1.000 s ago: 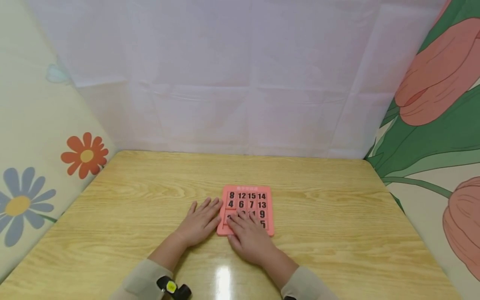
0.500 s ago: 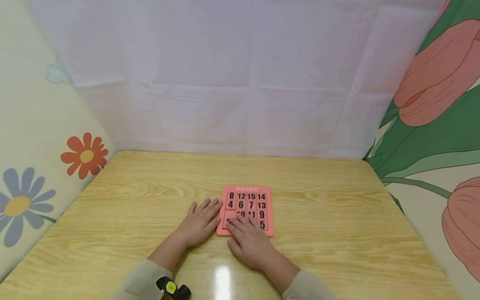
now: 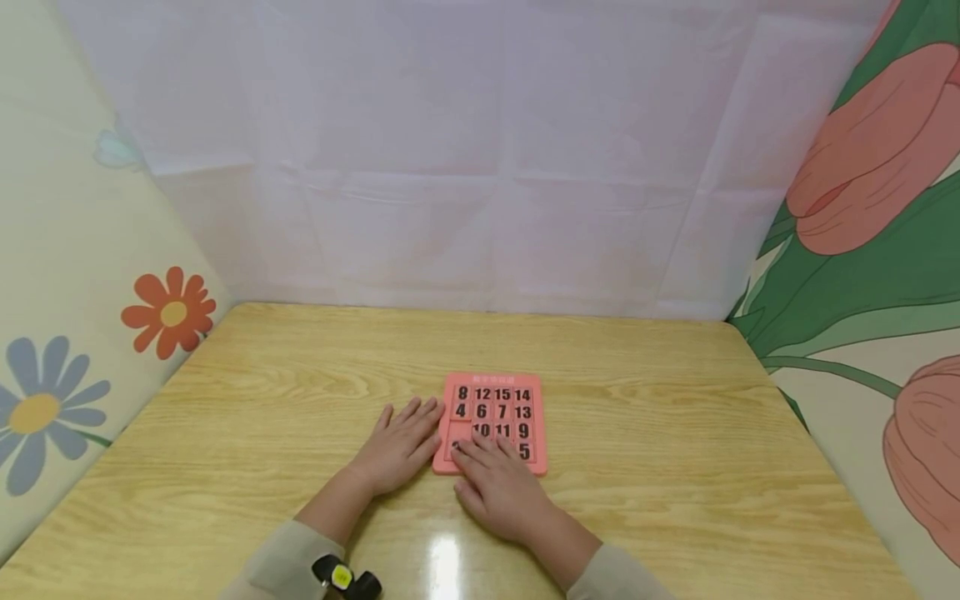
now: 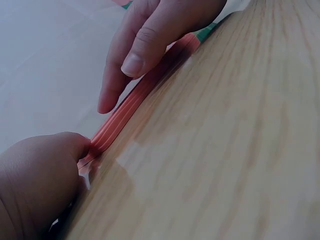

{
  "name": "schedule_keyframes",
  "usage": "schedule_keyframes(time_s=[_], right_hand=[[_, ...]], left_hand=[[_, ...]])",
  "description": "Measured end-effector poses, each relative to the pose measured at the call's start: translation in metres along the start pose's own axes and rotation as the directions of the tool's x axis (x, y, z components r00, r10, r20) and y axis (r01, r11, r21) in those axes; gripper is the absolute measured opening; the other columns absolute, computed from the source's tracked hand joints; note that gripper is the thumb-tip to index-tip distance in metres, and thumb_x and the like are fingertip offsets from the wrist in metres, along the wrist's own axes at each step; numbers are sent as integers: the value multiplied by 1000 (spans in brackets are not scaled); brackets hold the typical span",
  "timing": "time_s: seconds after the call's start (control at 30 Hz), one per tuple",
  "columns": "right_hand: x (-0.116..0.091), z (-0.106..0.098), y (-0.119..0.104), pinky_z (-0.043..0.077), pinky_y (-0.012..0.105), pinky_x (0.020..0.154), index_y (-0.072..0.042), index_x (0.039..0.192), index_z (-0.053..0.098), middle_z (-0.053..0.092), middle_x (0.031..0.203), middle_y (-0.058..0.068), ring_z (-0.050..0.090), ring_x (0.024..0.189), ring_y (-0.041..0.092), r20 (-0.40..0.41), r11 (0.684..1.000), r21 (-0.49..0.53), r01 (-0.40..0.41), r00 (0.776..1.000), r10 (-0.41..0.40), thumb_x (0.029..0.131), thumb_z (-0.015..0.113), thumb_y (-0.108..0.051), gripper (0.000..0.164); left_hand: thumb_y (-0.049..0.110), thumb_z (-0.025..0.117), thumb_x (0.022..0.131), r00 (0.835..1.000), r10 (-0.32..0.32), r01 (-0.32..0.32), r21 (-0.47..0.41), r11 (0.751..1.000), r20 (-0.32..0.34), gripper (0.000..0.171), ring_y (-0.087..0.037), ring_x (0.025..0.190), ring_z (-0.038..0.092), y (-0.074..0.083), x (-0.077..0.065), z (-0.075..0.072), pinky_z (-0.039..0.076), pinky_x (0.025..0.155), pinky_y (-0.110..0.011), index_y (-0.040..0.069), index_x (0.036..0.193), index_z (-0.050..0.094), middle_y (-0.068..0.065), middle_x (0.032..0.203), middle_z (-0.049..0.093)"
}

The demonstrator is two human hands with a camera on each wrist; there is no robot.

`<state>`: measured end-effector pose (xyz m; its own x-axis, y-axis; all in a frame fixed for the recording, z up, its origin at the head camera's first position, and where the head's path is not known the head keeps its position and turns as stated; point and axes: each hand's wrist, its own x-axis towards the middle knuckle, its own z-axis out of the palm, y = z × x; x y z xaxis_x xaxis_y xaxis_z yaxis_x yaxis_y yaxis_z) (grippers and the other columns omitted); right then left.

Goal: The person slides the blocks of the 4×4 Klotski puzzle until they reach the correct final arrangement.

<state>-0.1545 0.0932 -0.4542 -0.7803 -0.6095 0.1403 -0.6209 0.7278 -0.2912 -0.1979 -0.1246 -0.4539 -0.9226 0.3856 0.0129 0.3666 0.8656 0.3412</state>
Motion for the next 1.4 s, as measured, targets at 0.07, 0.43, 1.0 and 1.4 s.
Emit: schedule_keyframes(time_s=[0.07, 0.43, 1.0, 1.4], right_hand=[[1, 0, 1, 22, 49, 122, -15, 145, 49, 45, 153, 2, 33, 147, 23, -8, 1000, 11, 0, 1000, 0, 102, 44, -37, 49], [18, -4, 14, 21, 50, 123, -11, 145, 48, 44, 154, 6, 33, 147, 28, -55, 996, 14, -87, 995, 88, 102, 44, -34, 49], [40, -9, 27, 20, 49, 123, -10, 150, 41, 39, 157, 8, 30, 148, 29, 41, 997, -43, -65, 997, 66, 103, 40, -32, 52], [38, -7, 27, 16, 48, 124, -15, 151, 39, 36, 159, 2, 25, 150, 25, 75, 996, -82, -41, 996, 47, 104, 36, -39, 53]], left_hand=[[37, 36, 105, 1000, 1, -1, 3, 1000, -1, 55, -33, 152, 19, 0, 0, 0, 5, 122, -60, 12, 154, 33, -9, 161, 29], [37, 36, 105, 1000, 0, 0, -8, 1000, -4, 54, -33, 152, 19, -1, 0, 0, 5, 122, -60, 12, 154, 34, -8, 161, 29], [38, 36, 105, 1000, -1, 1, -7, 1000, 2, 54, -32, 152, 19, -1, 0, 2, 6, 122, -60, 12, 154, 34, -8, 161, 29], [37, 36, 106, 1000, -1, 1, -5, 1000, 5, 54, -33, 152, 19, 0, 0, 1, 6, 122, -60, 12, 153, 34, -9, 161, 30]])
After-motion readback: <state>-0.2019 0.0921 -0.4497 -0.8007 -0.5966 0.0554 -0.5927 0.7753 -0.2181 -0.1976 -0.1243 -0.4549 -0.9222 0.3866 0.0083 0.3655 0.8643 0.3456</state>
